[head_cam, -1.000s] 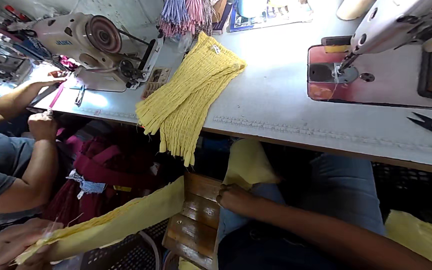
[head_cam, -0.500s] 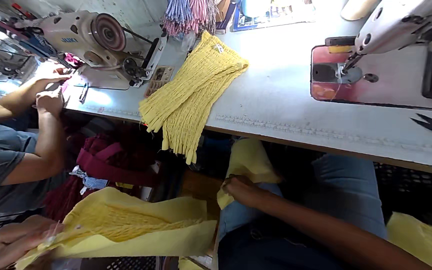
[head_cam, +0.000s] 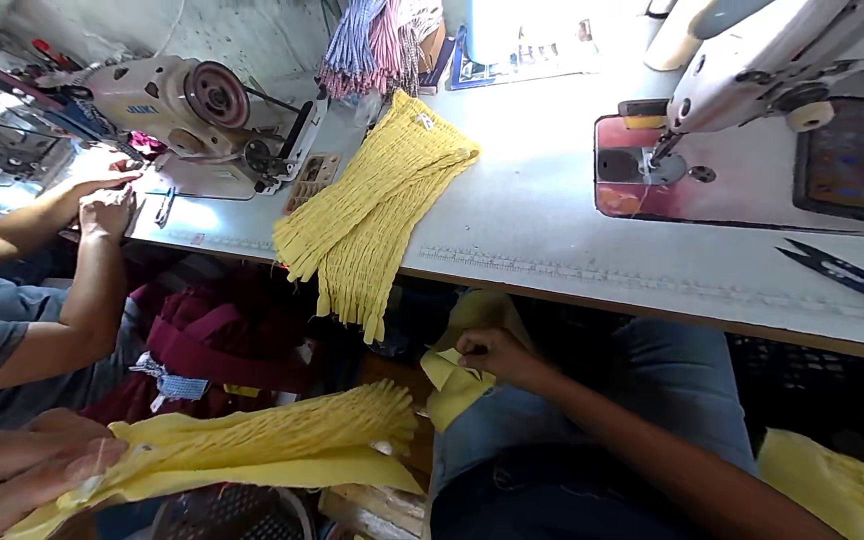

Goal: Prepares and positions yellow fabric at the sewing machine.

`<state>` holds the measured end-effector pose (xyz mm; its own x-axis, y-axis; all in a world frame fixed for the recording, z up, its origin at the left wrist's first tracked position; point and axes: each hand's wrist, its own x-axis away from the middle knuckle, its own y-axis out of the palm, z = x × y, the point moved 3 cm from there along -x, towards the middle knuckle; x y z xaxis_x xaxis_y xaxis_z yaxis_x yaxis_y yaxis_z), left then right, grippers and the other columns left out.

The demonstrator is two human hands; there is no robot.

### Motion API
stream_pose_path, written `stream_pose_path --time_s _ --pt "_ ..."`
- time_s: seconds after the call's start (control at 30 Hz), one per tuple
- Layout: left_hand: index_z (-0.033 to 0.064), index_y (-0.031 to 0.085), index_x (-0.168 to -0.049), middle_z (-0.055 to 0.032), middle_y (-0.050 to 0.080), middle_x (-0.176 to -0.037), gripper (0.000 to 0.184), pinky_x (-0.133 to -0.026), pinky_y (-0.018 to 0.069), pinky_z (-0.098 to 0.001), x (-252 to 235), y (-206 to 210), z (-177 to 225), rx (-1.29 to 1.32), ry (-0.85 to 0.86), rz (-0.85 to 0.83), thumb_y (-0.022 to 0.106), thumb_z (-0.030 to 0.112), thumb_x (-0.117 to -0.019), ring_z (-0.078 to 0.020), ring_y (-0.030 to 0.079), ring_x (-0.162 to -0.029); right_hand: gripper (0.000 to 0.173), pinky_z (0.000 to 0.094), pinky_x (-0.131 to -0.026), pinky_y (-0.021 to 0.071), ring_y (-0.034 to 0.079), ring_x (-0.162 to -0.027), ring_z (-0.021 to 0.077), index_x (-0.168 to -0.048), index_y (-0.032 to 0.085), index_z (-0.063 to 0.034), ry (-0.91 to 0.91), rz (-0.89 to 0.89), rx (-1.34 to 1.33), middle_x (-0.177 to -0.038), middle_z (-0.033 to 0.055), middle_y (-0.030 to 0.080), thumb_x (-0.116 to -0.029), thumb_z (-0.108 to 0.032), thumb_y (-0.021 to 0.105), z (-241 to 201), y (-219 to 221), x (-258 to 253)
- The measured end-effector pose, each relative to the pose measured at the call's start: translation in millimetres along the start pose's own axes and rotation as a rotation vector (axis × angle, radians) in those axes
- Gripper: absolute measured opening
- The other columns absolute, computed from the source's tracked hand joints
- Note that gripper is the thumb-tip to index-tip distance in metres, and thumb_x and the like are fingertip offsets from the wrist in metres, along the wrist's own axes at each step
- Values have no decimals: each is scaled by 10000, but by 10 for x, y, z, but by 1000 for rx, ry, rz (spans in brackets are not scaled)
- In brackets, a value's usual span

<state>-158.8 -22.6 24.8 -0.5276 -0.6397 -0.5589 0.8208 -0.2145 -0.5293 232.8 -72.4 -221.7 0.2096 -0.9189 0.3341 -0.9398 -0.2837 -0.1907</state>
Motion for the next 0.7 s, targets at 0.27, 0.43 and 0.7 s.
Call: stream_pose_path --time_s 0.27,0.43,0.7 --pt "125 758 -1025 35 719 -1024 107 -904 544 -288 -468 174 147 28 160 -74 679 159 -962 -115 676 -998 232 380 -887 522 651 -917 221 -1102 722 69 -1 -97 31 -1037 200 706 -993 -128 669 36 147 -9" --pt "139 764 -1006 48 721 -998 108 -893 527 -275 -427 113 175 7 129 -54 711 211 -944 -96 667 -981 216 448 -983 509 665 -1060 300 -1150 702 75 31 -158 -7 -1140 239 694 -984 -44 633 243 385 -160" --pt "192 765 -1093 76 702 -1066 165 -908 532 -264 -730 530 266 38 201 -220 637 230 -996 -78 653 -1010 196 228 -809 539 651 -858 70 -1081 724 46 -267 324 -114 -997 107 719 -993 -101 629 -131 -289 264"
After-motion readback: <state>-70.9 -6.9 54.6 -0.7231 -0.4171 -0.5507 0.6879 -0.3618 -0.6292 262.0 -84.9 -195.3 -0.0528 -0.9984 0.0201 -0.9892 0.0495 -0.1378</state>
